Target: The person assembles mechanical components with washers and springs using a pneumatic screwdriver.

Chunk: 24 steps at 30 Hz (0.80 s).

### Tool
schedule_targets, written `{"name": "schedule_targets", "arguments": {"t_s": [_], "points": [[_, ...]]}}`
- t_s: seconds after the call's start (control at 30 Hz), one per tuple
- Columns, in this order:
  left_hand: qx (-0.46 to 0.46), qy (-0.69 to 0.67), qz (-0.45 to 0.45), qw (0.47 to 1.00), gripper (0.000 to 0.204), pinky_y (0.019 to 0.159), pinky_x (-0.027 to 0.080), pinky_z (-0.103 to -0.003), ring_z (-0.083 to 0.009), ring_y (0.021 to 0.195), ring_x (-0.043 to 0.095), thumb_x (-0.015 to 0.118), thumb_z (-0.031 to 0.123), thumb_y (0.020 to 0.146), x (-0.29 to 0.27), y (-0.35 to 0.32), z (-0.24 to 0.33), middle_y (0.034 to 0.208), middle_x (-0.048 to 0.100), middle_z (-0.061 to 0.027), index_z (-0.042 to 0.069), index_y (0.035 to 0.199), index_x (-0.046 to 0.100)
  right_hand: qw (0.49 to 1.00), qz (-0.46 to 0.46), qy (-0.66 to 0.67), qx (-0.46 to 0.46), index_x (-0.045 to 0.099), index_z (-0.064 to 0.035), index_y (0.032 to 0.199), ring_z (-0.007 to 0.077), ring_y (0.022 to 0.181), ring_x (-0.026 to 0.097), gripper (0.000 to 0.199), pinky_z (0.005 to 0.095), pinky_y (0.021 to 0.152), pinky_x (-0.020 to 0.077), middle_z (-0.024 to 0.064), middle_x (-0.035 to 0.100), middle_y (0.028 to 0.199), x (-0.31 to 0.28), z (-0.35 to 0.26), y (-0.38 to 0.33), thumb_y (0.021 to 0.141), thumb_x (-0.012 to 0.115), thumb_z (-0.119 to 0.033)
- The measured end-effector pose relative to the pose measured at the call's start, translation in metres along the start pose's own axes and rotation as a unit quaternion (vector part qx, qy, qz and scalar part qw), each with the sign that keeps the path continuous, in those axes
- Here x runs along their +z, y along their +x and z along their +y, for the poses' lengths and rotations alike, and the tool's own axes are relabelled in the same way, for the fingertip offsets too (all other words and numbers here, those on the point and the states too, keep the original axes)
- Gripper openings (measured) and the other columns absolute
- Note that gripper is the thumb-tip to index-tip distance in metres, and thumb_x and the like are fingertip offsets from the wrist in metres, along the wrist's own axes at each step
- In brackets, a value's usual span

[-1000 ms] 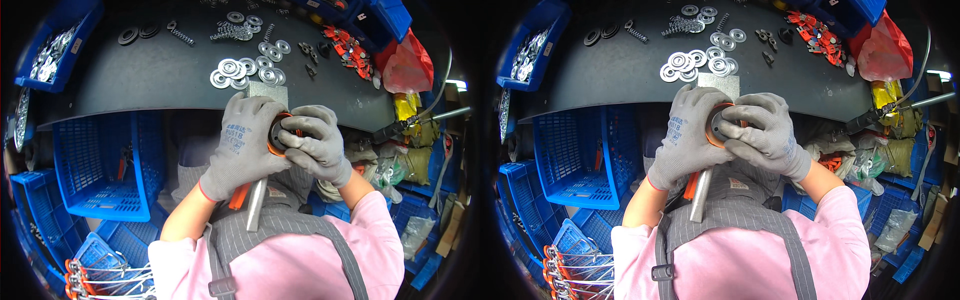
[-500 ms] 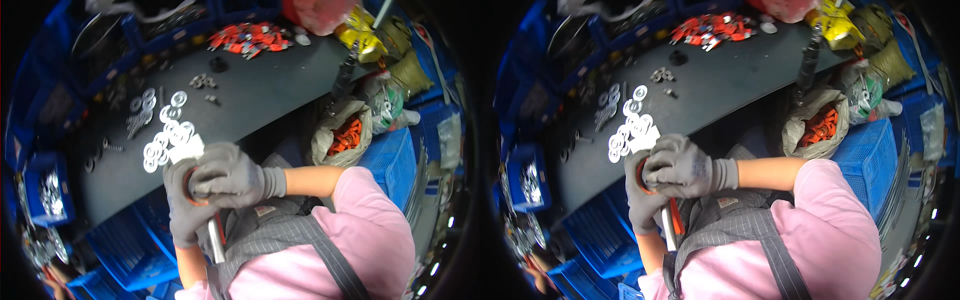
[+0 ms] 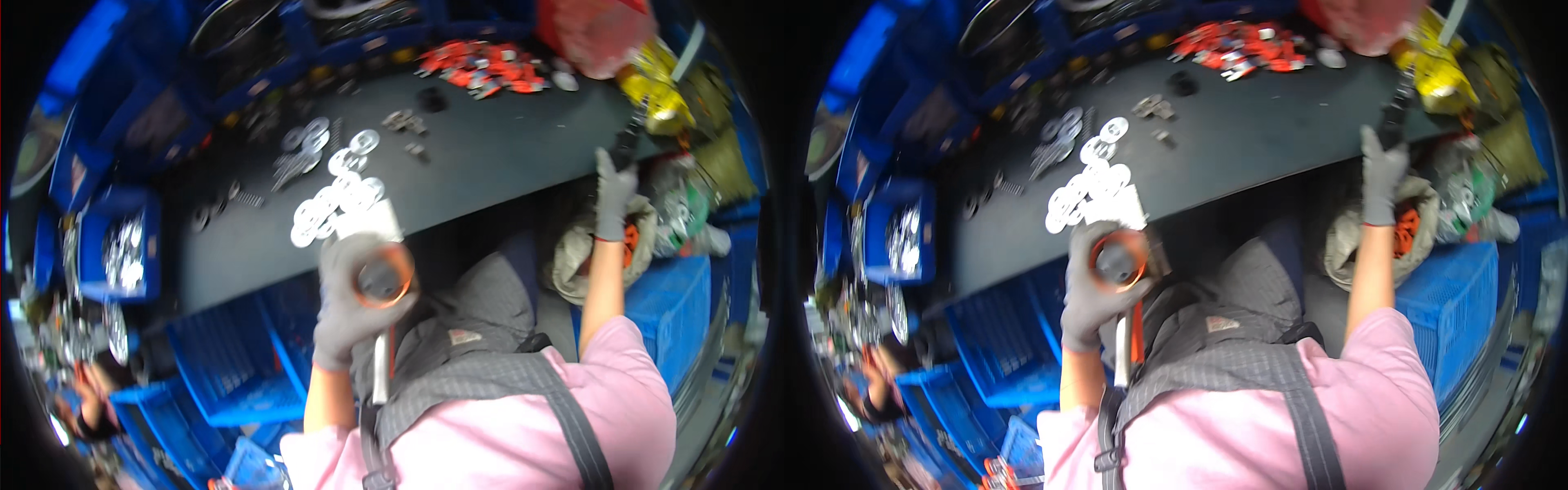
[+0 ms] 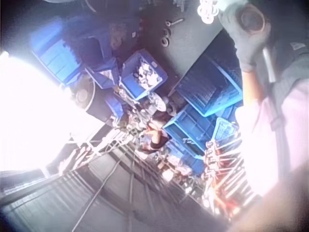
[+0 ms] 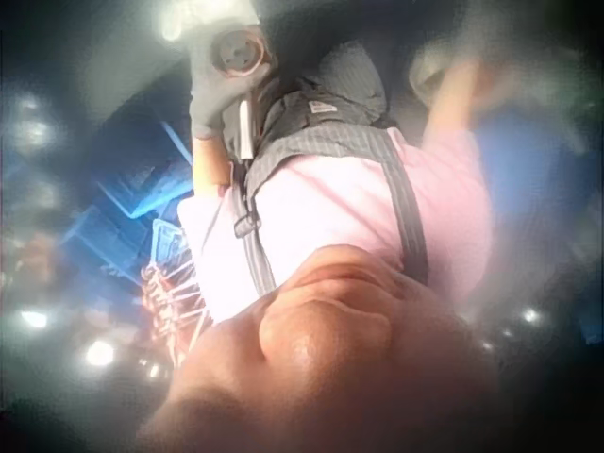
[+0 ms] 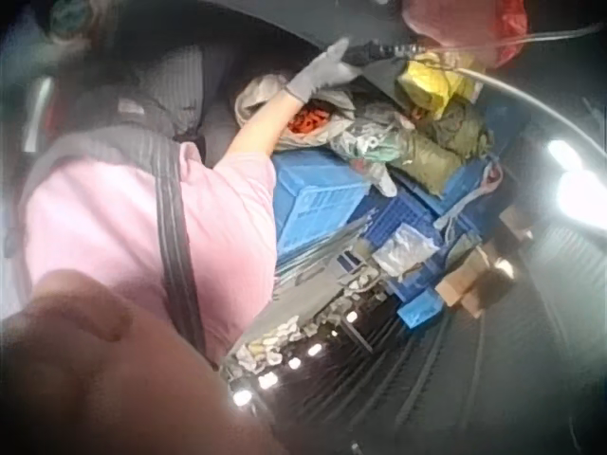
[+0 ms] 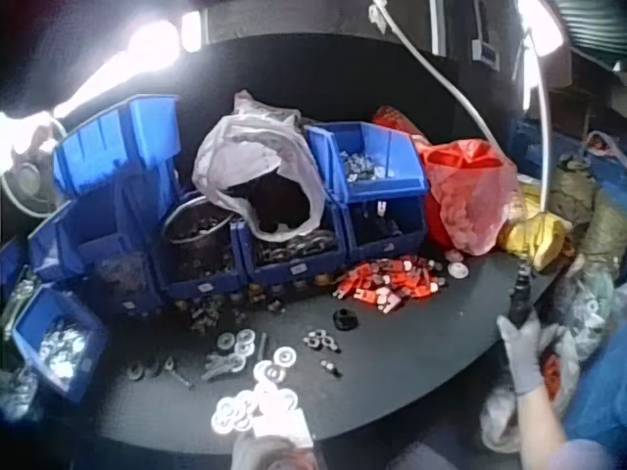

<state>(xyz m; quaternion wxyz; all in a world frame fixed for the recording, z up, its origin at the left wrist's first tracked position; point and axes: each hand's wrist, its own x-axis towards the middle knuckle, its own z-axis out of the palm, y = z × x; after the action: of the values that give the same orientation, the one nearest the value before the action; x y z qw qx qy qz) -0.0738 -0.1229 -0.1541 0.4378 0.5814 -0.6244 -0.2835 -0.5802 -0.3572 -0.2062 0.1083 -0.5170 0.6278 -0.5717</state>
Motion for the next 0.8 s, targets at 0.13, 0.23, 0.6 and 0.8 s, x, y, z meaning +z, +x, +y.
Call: {"name": "schedule_targets", "arguments": {"t_s": [0.13,0.23,0.6,0.8], "points": [[0.043,0.053,0.006,0.998,0.075,0.124,0.039,-0.055,-0.0379,0.130,0.062,0.100,0.034,0.065,-0.006,0.000,-0.007,0.130,0.070,-0.0129,0.009,0.129,0.070,0.992,-0.034,0.124,0.003,0.071,0.0025,0.127,0.0171,0.099,0.071,0.035,0.0339,0.092,0.0584,0.0034,0.073,0.114,0.010,-0.008,-0.023,0.098,0.085,-0.011],[0.051,0.057,0.009,0.997,0.076,0.127,0.035,-0.055,-0.0377,0.131,0.062,0.099,0.038,0.066,-0.007,0.001,-0.009,0.130,0.071,-0.0132,0.008,0.129,0.070,0.981,-0.096,0.170,0.019,0.070,0.0029,0.130,0.0187,0.101,0.072,0.033,0.0338,0.093,0.0589,0.0078,0.073,0.119,0.009,-0.050,-0.060,0.098,0.077,-0.002],[0.046,0.029,0.039,0.998,0.074,0.127,0.032,-0.057,-0.0382,0.131,0.061,0.096,0.041,0.066,-0.009,-0.009,-0.014,0.129,0.071,-0.0138,0.009,0.128,0.071,0.621,-0.444,0.640,0.089,0.058,-0.0007,0.149,0.0230,0.097,0.067,0.062,0.0460,0.104,0.0518,0.0144,0.070,0.131,0.072,-0.309,-0.148,0.089,0.069,-0.011],[0.053,0.017,0.043,0.998,0.073,0.127,0.032,-0.055,-0.0381,0.129,0.061,0.094,0.043,0.065,-0.010,-0.010,-0.020,0.129,0.070,-0.0139,0.010,0.126,0.072,0.750,-0.345,0.543,0.155,0.057,0.0024,0.146,0.0213,0.098,0.067,0.047,0.0476,0.102,0.0554,0.0174,0.070,0.126,0.091,-0.351,-0.177,0.101,0.067,-0.009]]}}
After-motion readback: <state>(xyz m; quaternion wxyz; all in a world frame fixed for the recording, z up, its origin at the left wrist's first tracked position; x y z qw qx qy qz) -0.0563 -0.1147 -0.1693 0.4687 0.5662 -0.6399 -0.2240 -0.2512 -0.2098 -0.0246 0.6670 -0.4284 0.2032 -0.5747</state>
